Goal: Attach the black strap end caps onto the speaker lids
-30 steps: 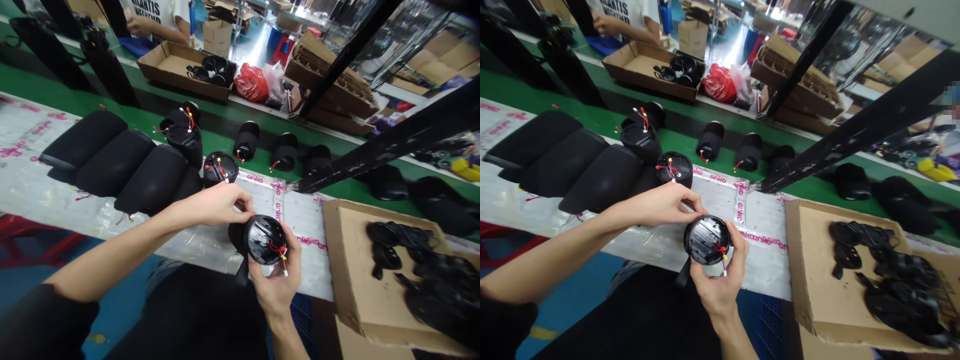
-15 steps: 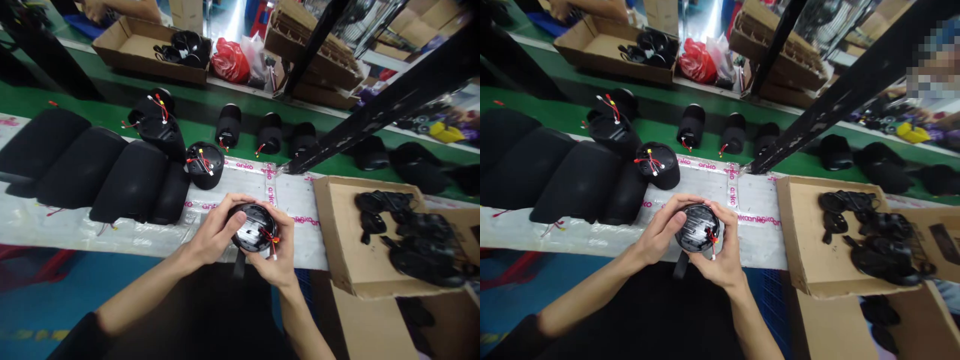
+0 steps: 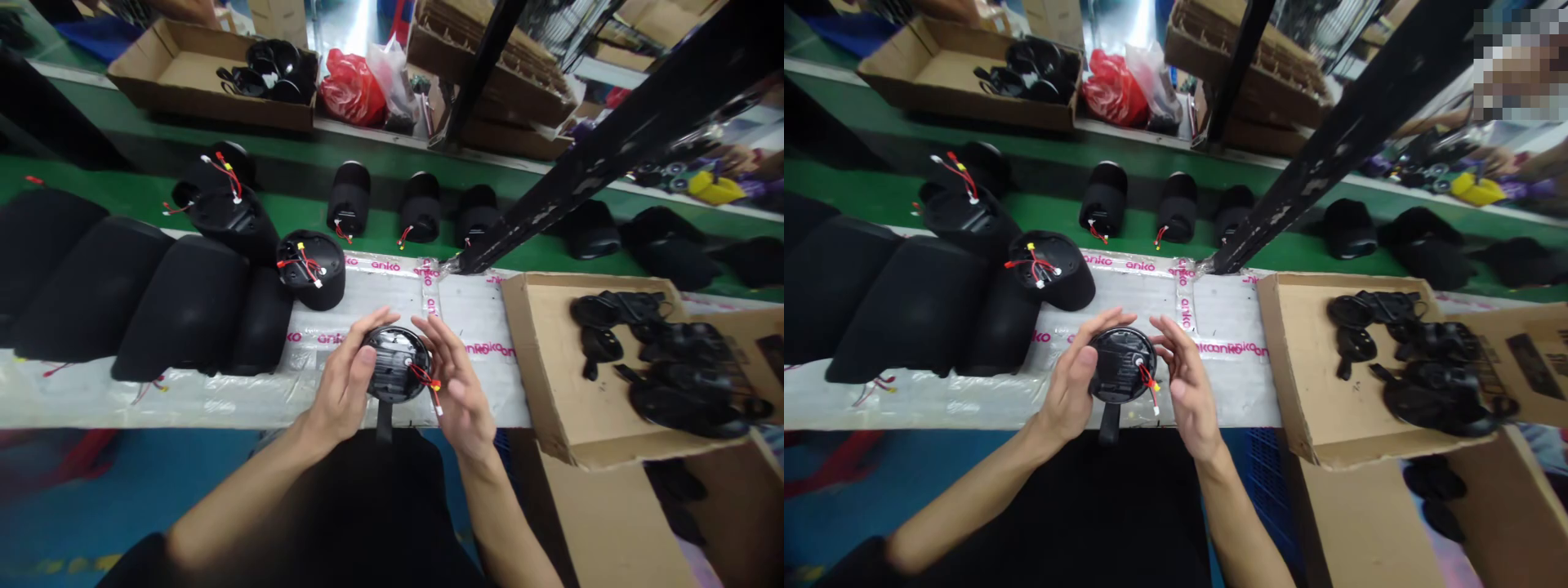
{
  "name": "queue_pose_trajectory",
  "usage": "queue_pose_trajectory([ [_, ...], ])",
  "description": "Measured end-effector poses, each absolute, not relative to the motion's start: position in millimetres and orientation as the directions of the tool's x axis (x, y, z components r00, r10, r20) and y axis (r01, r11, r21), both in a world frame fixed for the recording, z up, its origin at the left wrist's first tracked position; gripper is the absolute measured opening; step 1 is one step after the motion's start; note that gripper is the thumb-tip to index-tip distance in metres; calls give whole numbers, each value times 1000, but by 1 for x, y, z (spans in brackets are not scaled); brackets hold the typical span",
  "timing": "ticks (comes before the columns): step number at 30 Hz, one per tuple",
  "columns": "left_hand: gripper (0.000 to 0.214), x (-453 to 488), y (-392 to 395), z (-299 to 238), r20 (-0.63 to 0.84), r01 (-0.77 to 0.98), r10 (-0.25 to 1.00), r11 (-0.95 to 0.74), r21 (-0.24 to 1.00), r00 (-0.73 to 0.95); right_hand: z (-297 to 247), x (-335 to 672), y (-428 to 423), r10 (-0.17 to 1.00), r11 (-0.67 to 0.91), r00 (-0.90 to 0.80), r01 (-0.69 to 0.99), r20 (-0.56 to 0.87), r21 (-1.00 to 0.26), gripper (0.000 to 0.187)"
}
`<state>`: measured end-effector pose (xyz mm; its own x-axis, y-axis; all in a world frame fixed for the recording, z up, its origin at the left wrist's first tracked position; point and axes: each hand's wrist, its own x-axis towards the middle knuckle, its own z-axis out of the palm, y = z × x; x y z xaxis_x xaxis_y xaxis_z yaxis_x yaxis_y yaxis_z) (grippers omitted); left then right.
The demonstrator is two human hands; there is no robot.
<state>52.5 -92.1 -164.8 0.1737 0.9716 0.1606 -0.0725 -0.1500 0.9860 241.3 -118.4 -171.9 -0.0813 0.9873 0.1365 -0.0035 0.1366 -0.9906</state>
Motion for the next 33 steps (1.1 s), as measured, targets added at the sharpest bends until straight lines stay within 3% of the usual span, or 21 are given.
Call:
queue_pose_trajectory([
  [3,40,58,-97,-170,200,-135,978,-192,972,53,-176,229,-114,990,67,126,-83,57,-994,47],
  [9,31,62,-109,-171,131,-198,989,-141,970,-67,-171,207,-111,958,113,274,-85,85,-990,27],
  [13,21,66,-111,-167,86,-172,992,-100,980,-91,-168,205,-111,954,108,293,-116,70,-987,28],
  [18,25,78,-112,-165,113,-187,972,-152,971,-207,-168,197,-117,934,110,351,-121,61,-987,26],
  [24,20,80,-107,-162,55,-156,978,-87,984,-199,-162,198,-126,925,164,350,-22,146,-986,25],
  [30,24,82,-105,-164,148,-69,965,-167,984,-218,-157,198,-134,920,189,334,75,204,-979,41],
  [33,23,82,-95,-169,213,-119,950,-245,962,-229,-157,200,-129,926,180,340,-16,164,-984,37],
])
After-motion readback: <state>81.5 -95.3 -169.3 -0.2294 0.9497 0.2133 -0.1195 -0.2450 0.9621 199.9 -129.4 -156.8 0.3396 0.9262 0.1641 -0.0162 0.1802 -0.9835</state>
